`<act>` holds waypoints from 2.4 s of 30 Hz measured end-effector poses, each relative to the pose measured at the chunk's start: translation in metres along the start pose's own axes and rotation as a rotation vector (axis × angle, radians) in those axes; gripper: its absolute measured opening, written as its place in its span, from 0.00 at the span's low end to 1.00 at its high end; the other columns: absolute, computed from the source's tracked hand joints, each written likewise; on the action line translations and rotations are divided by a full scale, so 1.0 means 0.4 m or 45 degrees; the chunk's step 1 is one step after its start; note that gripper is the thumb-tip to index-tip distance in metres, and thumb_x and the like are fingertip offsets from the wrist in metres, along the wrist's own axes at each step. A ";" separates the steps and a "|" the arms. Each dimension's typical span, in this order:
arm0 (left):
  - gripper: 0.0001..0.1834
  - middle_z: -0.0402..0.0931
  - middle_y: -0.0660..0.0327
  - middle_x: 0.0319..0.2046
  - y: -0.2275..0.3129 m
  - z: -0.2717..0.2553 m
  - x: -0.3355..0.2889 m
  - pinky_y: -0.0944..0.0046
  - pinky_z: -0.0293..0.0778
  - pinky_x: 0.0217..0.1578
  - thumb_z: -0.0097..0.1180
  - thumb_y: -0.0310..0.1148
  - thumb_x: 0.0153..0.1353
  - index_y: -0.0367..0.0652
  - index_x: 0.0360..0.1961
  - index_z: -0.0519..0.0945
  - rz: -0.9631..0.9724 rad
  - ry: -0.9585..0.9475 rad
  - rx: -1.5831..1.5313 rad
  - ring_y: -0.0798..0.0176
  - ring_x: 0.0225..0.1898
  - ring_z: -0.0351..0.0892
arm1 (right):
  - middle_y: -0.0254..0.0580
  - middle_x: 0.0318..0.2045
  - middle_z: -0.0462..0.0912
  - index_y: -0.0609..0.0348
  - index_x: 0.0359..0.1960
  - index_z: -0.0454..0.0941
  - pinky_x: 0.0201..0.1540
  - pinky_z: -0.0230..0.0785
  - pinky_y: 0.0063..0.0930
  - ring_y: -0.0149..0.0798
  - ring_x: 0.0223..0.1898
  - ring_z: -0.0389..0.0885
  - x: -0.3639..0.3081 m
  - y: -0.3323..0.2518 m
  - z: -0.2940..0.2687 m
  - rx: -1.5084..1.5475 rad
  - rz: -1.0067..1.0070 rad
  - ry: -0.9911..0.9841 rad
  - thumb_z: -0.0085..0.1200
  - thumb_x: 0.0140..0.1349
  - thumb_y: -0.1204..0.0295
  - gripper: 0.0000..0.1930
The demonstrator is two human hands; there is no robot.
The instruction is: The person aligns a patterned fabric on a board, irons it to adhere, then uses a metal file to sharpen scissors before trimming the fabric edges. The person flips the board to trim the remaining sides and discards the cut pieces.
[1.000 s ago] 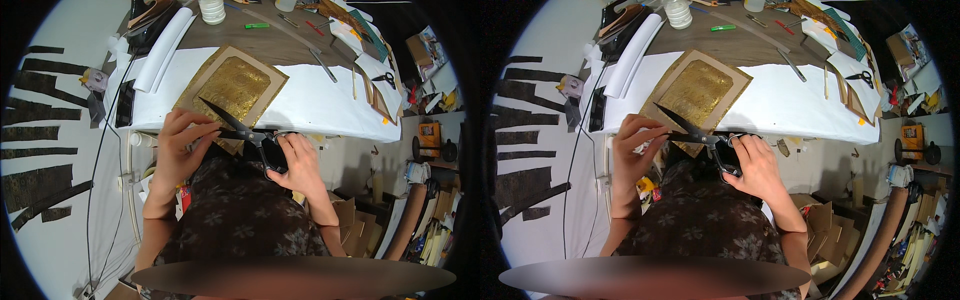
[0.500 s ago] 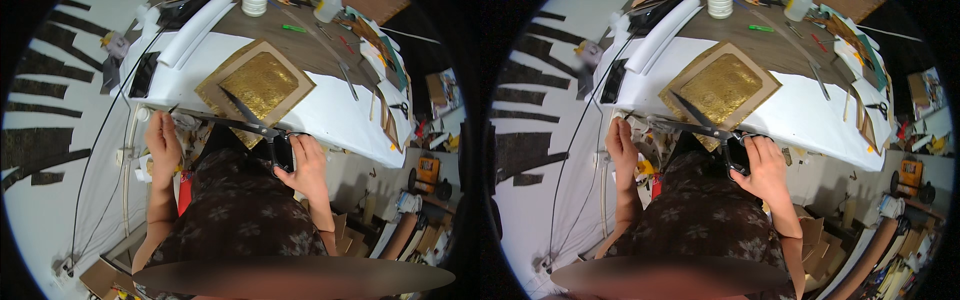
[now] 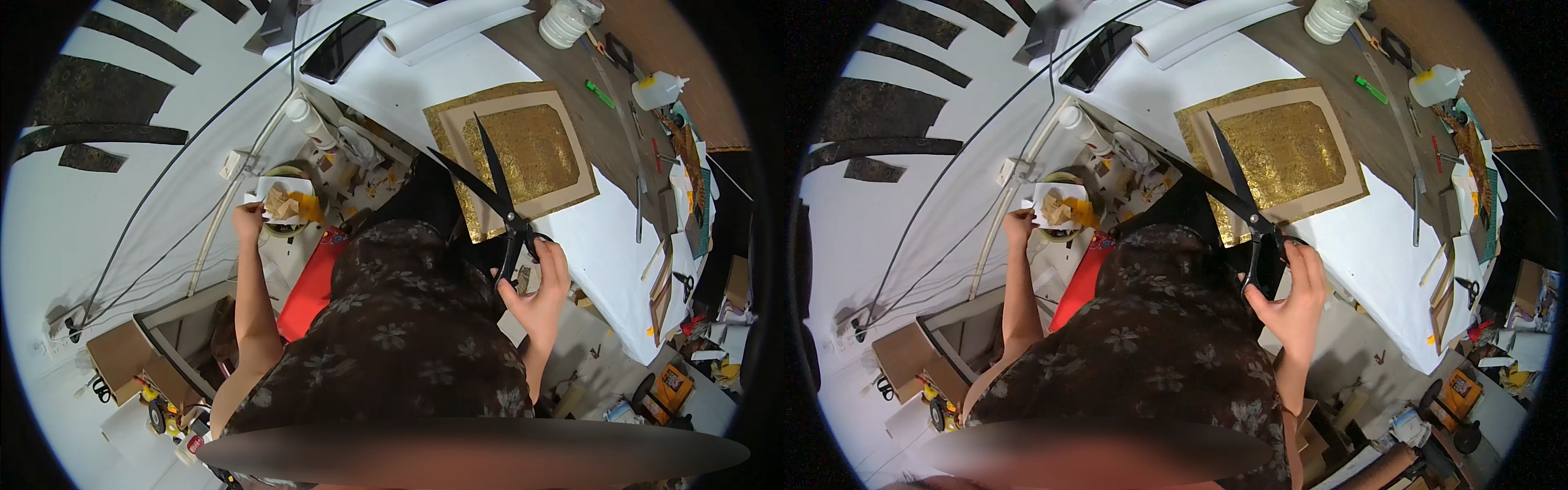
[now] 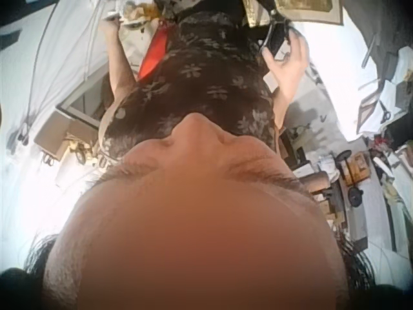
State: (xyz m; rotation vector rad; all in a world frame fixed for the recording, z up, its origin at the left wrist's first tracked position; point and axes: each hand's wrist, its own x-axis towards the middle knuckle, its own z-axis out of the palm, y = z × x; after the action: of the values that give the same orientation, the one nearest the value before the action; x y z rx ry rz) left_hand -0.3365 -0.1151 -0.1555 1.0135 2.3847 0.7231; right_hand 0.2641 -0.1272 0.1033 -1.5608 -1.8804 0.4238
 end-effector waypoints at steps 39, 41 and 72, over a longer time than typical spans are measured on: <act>0.09 0.85 0.62 0.37 0.901 0.204 -0.505 0.69 0.75 0.40 0.64 0.26 0.62 0.36 0.42 0.82 0.296 -1.424 -0.867 0.71 0.37 0.81 | 0.33 0.40 0.76 0.59 0.52 0.72 0.50 0.68 0.25 0.29 0.44 0.75 -0.156 0.208 -0.036 0.714 0.513 0.742 0.71 0.49 0.78 0.28; 0.10 0.84 0.62 0.40 0.894 0.161 -0.415 0.68 0.75 0.42 0.63 0.23 0.60 0.37 0.44 0.81 0.417 -1.398 -0.750 0.70 0.39 0.81 | 0.29 0.37 0.74 0.58 0.52 0.72 0.47 0.67 0.22 0.26 0.41 0.73 -0.126 0.206 -0.078 0.845 0.590 0.874 0.69 0.52 0.78 0.25; 0.15 0.79 0.57 0.52 0.803 0.281 -0.660 0.52 0.73 0.63 0.56 0.31 0.69 0.34 0.54 0.75 -0.338 -1.585 -1.516 0.59 0.54 0.79 | 0.27 0.33 0.69 0.67 0.55 0.70 0.35 0.62 0.16 0.21 0.34 0.65 -0.189 0.113 0.088 1.403 0.622 0.421 0.60 0.61 0.80 0.20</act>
State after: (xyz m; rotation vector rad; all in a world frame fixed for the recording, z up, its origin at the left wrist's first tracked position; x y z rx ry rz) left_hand 0.0611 -0.0906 0.0084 0.3424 0.7185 0.8326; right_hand 0.2809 -0.1835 0.0286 -1.1483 -0.7097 1.0997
